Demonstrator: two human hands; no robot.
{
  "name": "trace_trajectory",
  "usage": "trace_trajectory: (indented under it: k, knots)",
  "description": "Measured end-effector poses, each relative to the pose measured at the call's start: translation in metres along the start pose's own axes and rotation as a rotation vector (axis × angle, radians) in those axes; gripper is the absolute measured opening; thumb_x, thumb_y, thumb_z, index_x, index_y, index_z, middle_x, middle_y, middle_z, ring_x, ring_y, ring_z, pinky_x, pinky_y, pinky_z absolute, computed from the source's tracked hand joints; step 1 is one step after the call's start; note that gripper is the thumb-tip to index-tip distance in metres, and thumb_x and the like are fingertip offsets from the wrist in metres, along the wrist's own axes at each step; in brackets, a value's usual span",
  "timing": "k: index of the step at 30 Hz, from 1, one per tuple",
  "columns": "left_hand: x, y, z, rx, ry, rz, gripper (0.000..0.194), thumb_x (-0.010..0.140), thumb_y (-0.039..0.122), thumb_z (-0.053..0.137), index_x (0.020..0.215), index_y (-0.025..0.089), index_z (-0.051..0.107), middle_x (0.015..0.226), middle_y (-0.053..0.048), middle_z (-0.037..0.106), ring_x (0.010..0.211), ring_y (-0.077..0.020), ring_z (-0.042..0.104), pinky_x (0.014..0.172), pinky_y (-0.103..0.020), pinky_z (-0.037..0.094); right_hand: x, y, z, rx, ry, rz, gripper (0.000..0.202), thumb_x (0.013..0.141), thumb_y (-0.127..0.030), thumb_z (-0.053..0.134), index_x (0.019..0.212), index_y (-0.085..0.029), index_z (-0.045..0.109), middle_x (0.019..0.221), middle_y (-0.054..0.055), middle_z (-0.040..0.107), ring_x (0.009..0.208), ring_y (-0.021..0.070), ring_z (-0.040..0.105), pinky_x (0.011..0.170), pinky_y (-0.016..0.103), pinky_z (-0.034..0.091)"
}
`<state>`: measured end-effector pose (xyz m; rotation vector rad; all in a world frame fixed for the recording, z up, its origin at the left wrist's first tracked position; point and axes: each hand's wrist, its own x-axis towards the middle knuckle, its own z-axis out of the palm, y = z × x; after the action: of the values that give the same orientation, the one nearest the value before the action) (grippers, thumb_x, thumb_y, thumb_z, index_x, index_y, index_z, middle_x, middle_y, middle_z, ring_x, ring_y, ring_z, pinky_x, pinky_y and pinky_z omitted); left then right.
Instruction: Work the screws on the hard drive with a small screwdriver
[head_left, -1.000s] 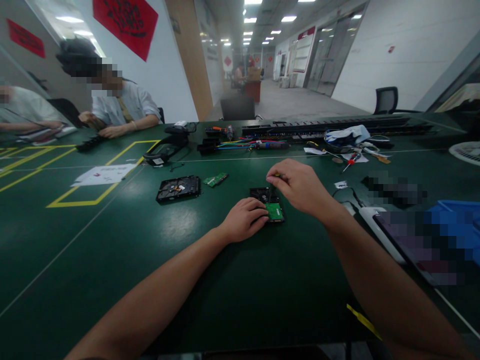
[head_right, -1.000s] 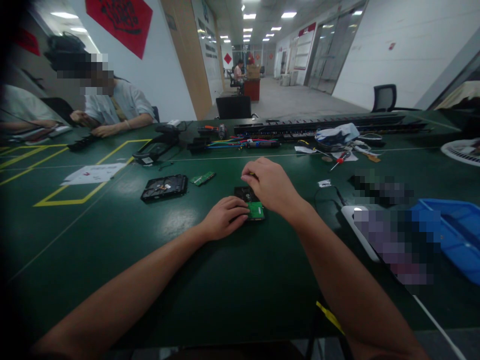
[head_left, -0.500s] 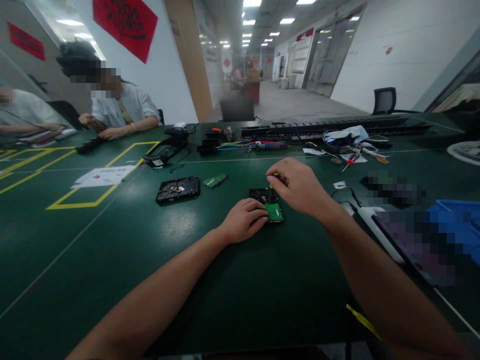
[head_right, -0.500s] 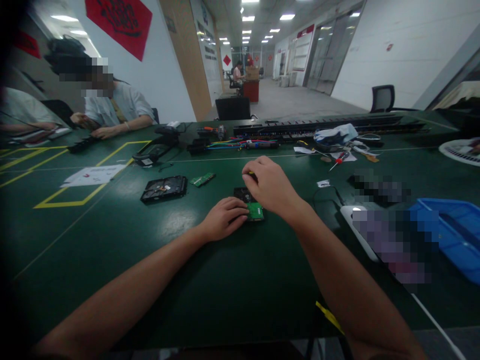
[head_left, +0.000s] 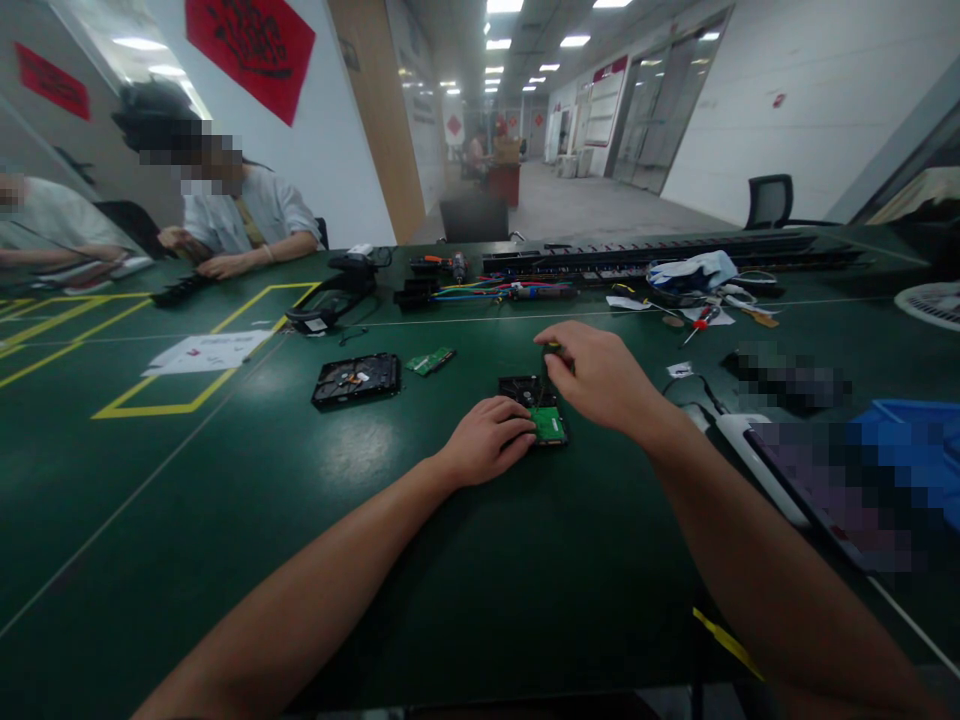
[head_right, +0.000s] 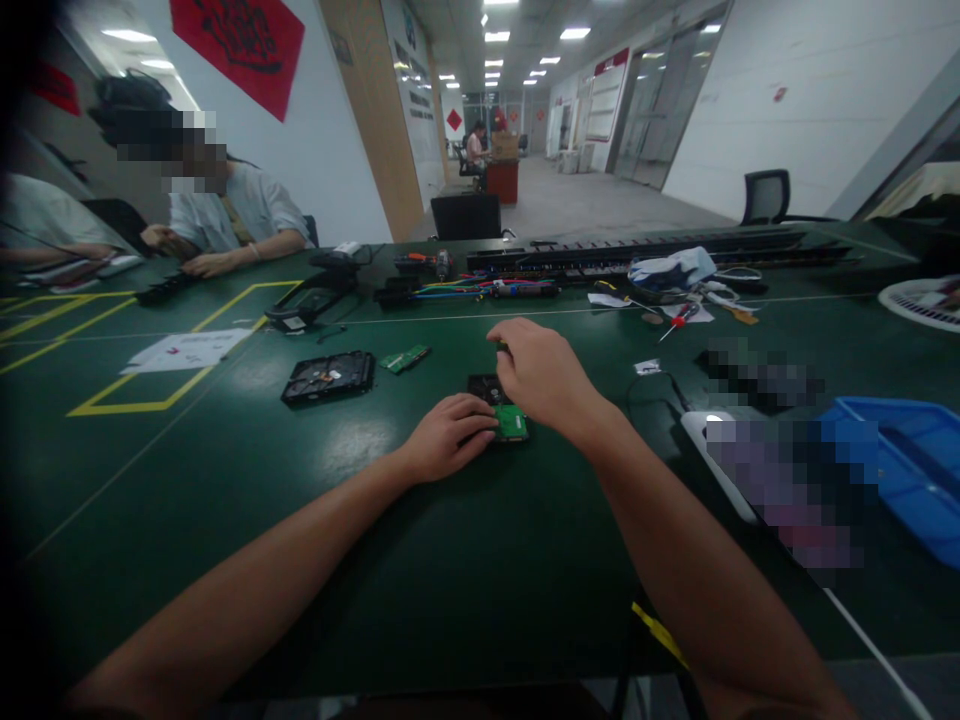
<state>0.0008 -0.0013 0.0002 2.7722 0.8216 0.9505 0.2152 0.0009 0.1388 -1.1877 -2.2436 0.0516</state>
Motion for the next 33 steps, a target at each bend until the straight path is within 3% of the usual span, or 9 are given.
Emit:
trace_trajectory:
  k: [8, 15, 17, 21, 27, 33]
  knots:
    - [0.0006, -0.0004, 0.0016, -0.002, 0.008, -0.002, 0.026, 0.107, 0.036, 0.056, 0.118, 0.022, 0.075, 0.122, -0.010, 0.072, 0.119, -0.0259, 0.065, 0.104, -0.047, 0.052, 0.0019, 0.0002, -0.0030, 0.005, -0.022, -0.043, 0.015, 0.101, -0.023, 0.058, 0.100, -0.021, 0.073, 0.098, 0.008, 0.075, 0.097, 0.0247, 0.066, 0.090, 0.038, 0.048]
    - [0.0002, 0.0005, -0.0002, -0.006, 0.012, -0.004, 0.025, 0.106, 0.035, 0.057, 0.118, 0.022, 0.075, 0.122, -0.010, 0.072, 0.119, -0.0257, 0.066, 0.104, -0.047, 0.052, 0.0016, 0.0025, -0.0021, 0.005, -0.032, -0.029, 0.022, 0.100, -0.019, 0.056, 0.115, -0.020, 0.072, 0.115, 0.010, 0.077, 0.106, 0.0259, 0.069, 0.095, 0.039, 0.048]
    - [0.0002, 0.0000, -0.0003, -0.009, 0.012, 0.000, 0.025, 0.106, 0.035, 0.057, 0.117, 0.022, 0.075, 0.123, -0.010, 0.072, 0.119, -0.0258, 0.066, 0.104, -0.047, 0.052, 0.0007, 0.0011, -0.0020, 0.014, -0.014, -0.005, 0.025, 0.098, -0.017, 0.056, 0.119, -0.018, 0.070, 0.114, 0.010, 0.077, 0.100, 0.0250, 0.070, 0.091, 0.038, 0.049]
    - [0.0004, -0.0005, -0.0007, -0.003, 0.011, 0.002, 0.025, 0.106, 0.035, 0.057, 0.118, 0.022, 0.075, 0.122, -0.010, 0.072, 0.118, -0.0259, 0.066, 0.104, -0.047, 0.052, 0.0001, -0.0023, -0.0018, 0.003, 0.004, 0.010, 0.019, 0.096, -0.016, 0.056, 0.109, -0.017, 0.070, 0.103, 0.010, 0.076, 0.086, 0.0222, 0.067, 0.083, 0.036, 0.048]
    - [-0.0005, -0.0007, 0.0007, -0.001, 0.007, 0.001, 0.025, 0.106, 0.035, 0.057, 0.118, 0.021, 0.074, 0.123, -0.010, 0.072, 0.119, -0.0255, 0.066, 0.104, -0.046, 0.052, 0.0018, -0.0024, -0.0026, 0.005, -0.015, -0.058, 0.015, 0.101, -0.026, 0.057, 0.100, -0.020, 0.071, 0.095, 0.008, 0.073, 0.092, 0.0235, 0.065, 0.086, 0.037, 0.046]
    - [0.0000, 0.0003, 0.0001, 0.004, 0.009, -0.002, 0.025, 0.106, 0.036, 0.057, 0.117, 0.022, 0.075, 0.122, -0.010, 0.072, 0.119, -0.0258, 0.066, 0.104, -0.047, 0.053, 0.0013, 0.0005, -0.0015, 0.031, -0.024, -0.054, 0.020, 0.099, -0.018, 0.054, 0.111, -0.019, 0.070, 0.111, 0.010, 0.076, 0.102, 0.0253, 0.068, 0.092, 0.038, 0.047]
